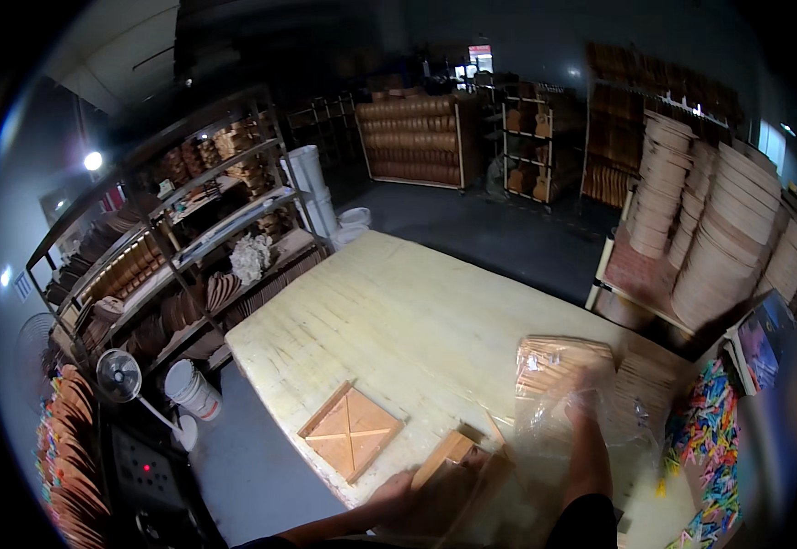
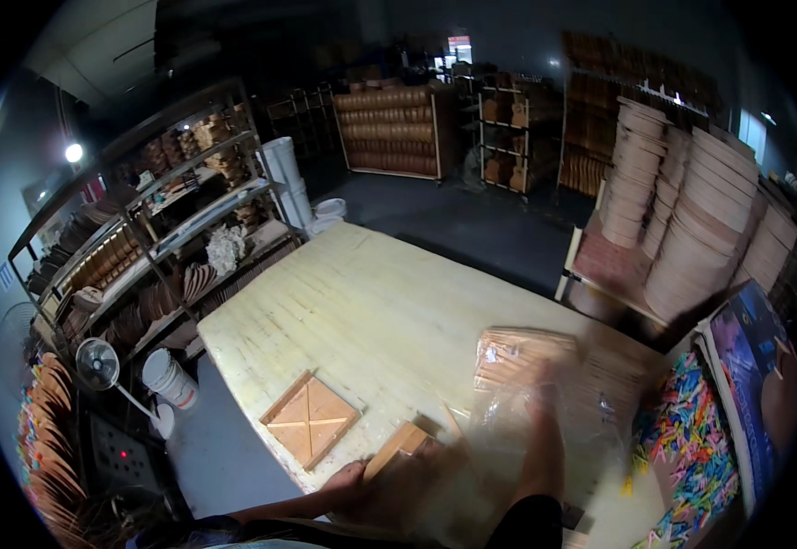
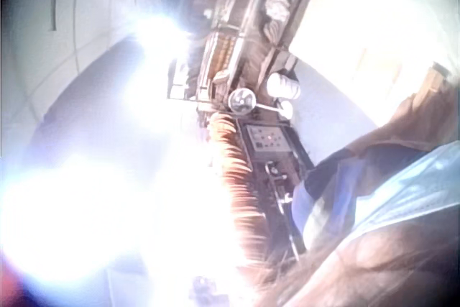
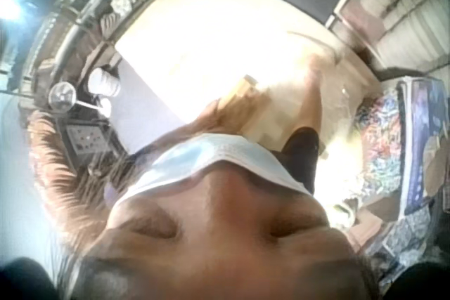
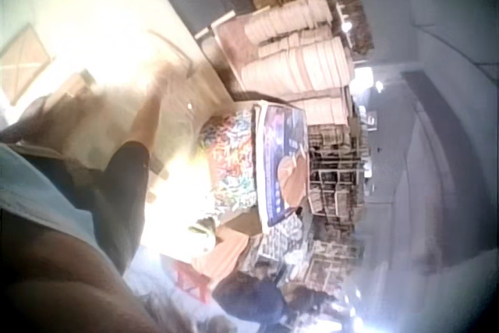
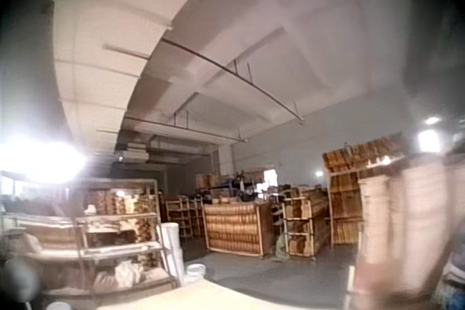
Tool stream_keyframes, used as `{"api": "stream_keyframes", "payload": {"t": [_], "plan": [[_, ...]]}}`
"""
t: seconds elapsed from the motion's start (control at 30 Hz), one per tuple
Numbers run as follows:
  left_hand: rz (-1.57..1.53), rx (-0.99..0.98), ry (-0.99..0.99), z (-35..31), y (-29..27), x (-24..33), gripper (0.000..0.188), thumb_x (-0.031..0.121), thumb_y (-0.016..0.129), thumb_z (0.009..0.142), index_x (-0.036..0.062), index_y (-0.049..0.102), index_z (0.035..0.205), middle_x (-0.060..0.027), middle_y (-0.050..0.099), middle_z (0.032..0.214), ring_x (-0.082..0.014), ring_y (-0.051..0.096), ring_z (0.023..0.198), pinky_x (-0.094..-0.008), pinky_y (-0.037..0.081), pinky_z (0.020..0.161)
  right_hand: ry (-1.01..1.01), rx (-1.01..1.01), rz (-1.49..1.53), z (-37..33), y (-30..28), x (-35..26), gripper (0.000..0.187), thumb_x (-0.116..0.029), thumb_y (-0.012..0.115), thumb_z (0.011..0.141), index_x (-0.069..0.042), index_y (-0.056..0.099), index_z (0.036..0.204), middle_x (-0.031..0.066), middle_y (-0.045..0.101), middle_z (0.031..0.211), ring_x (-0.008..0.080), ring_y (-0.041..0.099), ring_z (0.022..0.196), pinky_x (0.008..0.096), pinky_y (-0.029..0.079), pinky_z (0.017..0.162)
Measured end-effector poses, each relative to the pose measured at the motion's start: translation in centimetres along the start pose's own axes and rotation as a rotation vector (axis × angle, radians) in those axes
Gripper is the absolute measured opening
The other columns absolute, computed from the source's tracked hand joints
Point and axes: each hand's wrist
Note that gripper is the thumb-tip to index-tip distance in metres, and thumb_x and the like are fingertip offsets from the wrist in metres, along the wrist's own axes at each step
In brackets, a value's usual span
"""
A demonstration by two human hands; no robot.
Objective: The person assembles small wooden items by placing thin wooden sticks across circular wooden pieces and securing them with colorful plastic clips. They then stack the completed items and arrange thin wooden sticks into small rectangular frames.
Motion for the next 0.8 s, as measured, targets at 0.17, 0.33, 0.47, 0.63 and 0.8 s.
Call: {"api": "stream_keyframes", "payload": {"t": [0.17, 0.33, 0.47, 0.63, 0.8], "plan": [[0.022, 0.07, 0.062, -0.4, 0.8, -1.2, 0.047, 0.026, 0.053, 0.087, 0.0049, 0.046, 0.128, -0.0249, 0.056, 0.115, -0.0389, 0.052, 0.11, -0.0434, 0.042, 0.094, 0.101, -0.151, 0.051, 0.1, -2.9, -3.7, 0.043, -0.009, 0.052, 0.081, -0.002, 0.045, 0.124, 0.0202, 0.048, 0.121, 0.0336, 0.047, 0.113, 0.0447, 0.037, 0.097], [-0.049, 0.076, 0.086, -0.5, 0.8, -1.9, 0.053, 0.029, 0.06, 0.083, 0.0028, 0.047, 0.126, -0.0244, 0.055, 0.115, -0.039, 0.052, 0.11, -0.0422, 0.042, 0.094, 0.187, -0.402, 0.177, 1.1, -13.9, -9.4, 0.03, -0.009, 0.055, 0.078, -0.004, 0.057, 0.108, 0.0184, 0.057, 0.106, 0.0326, 0.055, 0.102, 0.0447, 0.044, 0.088], [-0.082, -0.008, 0.078, 0.5, -0.4, -0.9, 0.054, 0.028, 0.064, 0.079, 0.0013, 0.048, 0.123, -0.0239, 0.055, 0.113, -0.0387, 0.052, 0.108, -0.0427, 0.042, 0.093, 0.138, -0.348, 0.1, 1.6, -18.8, -10.1, 0.024, -0.008, 0.057, 0.076, -0.005, 0.063, 0.099, 0.017, 0.063, 0.095, 0.0317, 0.061, 0.093, 0.0444, 0.049, 0.08], [-0.095, 0.242, 0.261, 0.7, 2.9, -4.8, 0.056, 0.036, 0.061, 0.084, 0.0006, 0.047, 0.125, -0.0265, 0.056, 0.112, -0.0412, 0.053, 0.105, -0.0456, 0.043, 0.091, 0.115, -0.26, 0.195, -3.5, -27.6, -13.0, 0.021, -0.01, 0.059, 0.073, -0.005, 0.056, 0.093, 0.0153, 0.065, 0.076, 0.0349, 0.064, 0.071, 0.0423, 0.052, 0.063], [-0.02, 0.122, 0.17, 0.6, 3.9, -6.1, 0.063, 0.034, 0.062, 0.081, -0.0003, 0.041, 0.129, -0.0239, 0.052, 0.119, -0.0395, 0.049, 0.111, -0.0445, 0.04, 0.096, 0.185, -0.441, 0.457, -12.0, -36.7, -17.0, 0.022, -0.012, 0.056, 0.075, -0.005, 0.052, 0.095, 0.0216, 0.063, 0.077, 0.0406, 0.062, 0.076, 0.049, 0.051, 0.067]]}}
Point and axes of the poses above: each hand's wrist, its own z-axis towards the middle knuckle, its own y-axis out of the palm, x = y × z
